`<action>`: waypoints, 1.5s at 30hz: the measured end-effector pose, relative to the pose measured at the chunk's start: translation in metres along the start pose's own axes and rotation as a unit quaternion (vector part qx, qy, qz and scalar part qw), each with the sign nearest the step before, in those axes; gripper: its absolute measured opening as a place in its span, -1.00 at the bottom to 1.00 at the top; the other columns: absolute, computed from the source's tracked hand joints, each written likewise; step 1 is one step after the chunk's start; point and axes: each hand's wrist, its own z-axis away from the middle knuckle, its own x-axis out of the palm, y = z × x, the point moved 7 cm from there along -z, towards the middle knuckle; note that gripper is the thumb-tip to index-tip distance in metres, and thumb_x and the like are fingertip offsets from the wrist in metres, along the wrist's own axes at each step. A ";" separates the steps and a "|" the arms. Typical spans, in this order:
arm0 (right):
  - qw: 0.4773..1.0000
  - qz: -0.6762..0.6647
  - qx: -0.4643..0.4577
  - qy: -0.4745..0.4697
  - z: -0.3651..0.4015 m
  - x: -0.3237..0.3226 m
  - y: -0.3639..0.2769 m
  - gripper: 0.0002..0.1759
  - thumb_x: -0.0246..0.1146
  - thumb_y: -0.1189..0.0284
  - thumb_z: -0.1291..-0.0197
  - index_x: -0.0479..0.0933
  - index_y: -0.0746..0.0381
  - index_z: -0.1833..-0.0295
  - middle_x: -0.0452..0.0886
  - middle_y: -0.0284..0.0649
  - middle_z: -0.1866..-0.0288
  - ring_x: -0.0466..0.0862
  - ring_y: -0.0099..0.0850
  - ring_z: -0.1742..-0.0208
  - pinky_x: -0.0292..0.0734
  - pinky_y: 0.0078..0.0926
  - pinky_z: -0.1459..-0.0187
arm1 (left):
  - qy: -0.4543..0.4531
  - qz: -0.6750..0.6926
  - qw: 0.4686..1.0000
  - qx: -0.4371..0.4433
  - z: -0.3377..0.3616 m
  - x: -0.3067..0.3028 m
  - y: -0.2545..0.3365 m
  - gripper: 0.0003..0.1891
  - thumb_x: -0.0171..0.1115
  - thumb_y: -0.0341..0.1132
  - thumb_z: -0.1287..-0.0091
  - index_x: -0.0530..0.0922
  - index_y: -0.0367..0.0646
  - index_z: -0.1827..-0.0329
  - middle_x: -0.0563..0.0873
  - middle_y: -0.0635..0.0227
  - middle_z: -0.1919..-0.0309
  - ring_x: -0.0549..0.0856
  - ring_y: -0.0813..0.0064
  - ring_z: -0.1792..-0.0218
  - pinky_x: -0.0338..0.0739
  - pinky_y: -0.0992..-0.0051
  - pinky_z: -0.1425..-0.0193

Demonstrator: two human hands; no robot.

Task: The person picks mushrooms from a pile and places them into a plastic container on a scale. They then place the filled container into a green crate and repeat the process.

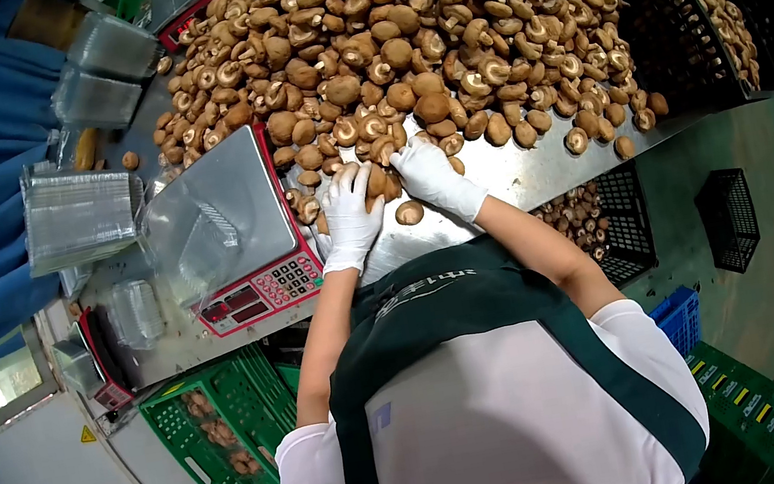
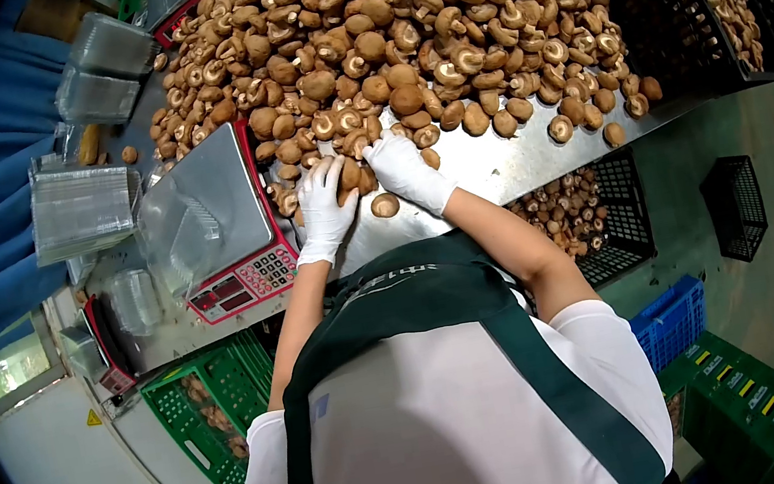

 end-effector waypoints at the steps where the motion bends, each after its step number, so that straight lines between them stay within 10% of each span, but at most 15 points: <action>1: 0.998 -0.055 -0.008 -0.027 0.001 0.000 0.005 -0.87 0.19 0.39 -0.05 0.52 0.22 0.31 0.59 -0.11 0.39 0.59 -0.15 0.31 0.52 -0.20 0.32 | -0.001 0.006 1.000 -0.001 0.004 0.002 -0.005 -0.38 0.37 -0.13 -0.04 0.44 -0.05 -0.22 0.50 0.19 -0.08 0.43 0.14 -0.17 0.23 0.15 -0.26; 9: 0.895 -0.339 0.280 -0.069 0.071 -0.090 0.067 -0.61 0.30 0.20 -0.08 0.61 0.18 0.02 0.69 -0.03 0.21 0.71 -0.19 0.22 0.58 -0.40 0.13 | 0.057 -0.005 0.997 -0.059 0.041 0.002 -0.018 -0.43 0.34 -0.03 -0.10 0.49 -0.11 -0.14 0.52 0.20 0.00 0.45 0.19 -0.12 0.20 0.14 -0.26; 16: 0.883 -0.080 0.349 -0.304 0.187 -0.129 0.128 -0.62 0.31 0.25 -0.02 0.63 0.22 0.07 0.68 -0.06 0.17 0.67 -0.13 0.12 0.55 -0.30 0.06 | 0.067 -0.030 0.997 0.018 0.013 -0.006 0.025 -0.41 0.38 -0.13 0.01 0.51 -0.03 -0.15 0.50 0.20 -0.09 0.38 0.15 -0.24 0.15 0.04 -0.28; 24: 0.933 -0.179 0.290 -0.118 0.125 -0.093 0.080 -0.67 0.19 0.20 -0.13 0.63 0.19 0.13 0.68 -0.03 0.29 0.67 -0.08 0.22 0.56 -0.25 0.12 | -0.155 -0.229 0.960 0.050 -0.023 0.040 0.018 -0.47 0.28 -0.03 -0.06 0.57 -0.08 -0.09 0.66 0.21 0.12 0.39 0.12 -0.23 0.04 -0.13 -0.33; 28: 0.858 -0.438 0.266 -0.040 0.071 -0.071 0.035 -0.52 0.30 0.26 -0.12 0.52 0.25 -0.13 0.70 -0.11 0.23 0.69 -0.43 0.21 0.58 -0.51 0.20 | -0.031 -0.090 0.995 0.036 -0.026 0.003 0.023 -0.49 0.25 -0.03 -0.13 0.56 -0.07 -0.11 0.65 0.26 0.07 0.42 0.21 -0.22 0.10 0.07 -0.34; 31: 0.578 -0.761 0.286 -0.074 0.060 -0.030 0.002 -0.52 0.28 0.43 -0.19 0.41 0.32 -0.21 0.60 -0.18 0.02 0.63 -0.50 0.13 0.56 -0.62 0.14 | -0.035 0.011 0.988 0.148 -0.010 -0.018 0.052 -0.41 0.34 0.00 -0.07 0.52 -0.03 -0.17 0.62 0.30 0.01 0.44 0.21 -0.21 0.10 0.10 -0.34; 37: 0.809 -0.477 0.240 -0.246 0.112 -0.058 0.052 -0.71 0.27 0.42 -0.12 0.62 0.26 0.04 0.71 -0.29 0.30 0.66 -0.57 0.31 0.57 -0.56 0.20 | -0.021 0.207 0.975 -0.073 0.030 -0.039 0.022 -0.34 0.44 -0.10 0.00 0.47 -0.11 -0.19 0.46 0.14 -0.20 0.45 0.13 -0.19 0.32 0.23 -0.26; 39: 0.833 -0.342 0.260 -0.347 0.143 -0.081 0.079 -0.75 0.25 0.36 -0.13 0.64 0.25 0.12 0.70 -0.16 0.41 0.70 -0.41 0.28 0.57 -0.52 0.18 | 0.015 0.071 0.990 -0.121 0.047 -0.040 -0.005 -0.34 0.43 -0.15 0.00 0.43 -0.14 -0.20 0.39 0.02 -0.24 0.42 -0.01 -0.20 0.35 0.18 -0.25; 45: 0.913 -0.183 0.308 -0.194 0.131 -0.109 0.113 -0.53 0.27 0.18 -0.04 0.58 0.17 -0.06 0.66 0.03 0.20 0.66 -0.08 0.13 0.54 -0.27 0.06 | -0.103 -0.016 0.986 -0.134 0.050 -0.012 -0.006 0.04 0.49 -0.01 0.10 0.10 -0.06 -0.45 0.15 -0.03 -0.40 0.15 -0.11 -0.39 0.20 -0.05 -0.33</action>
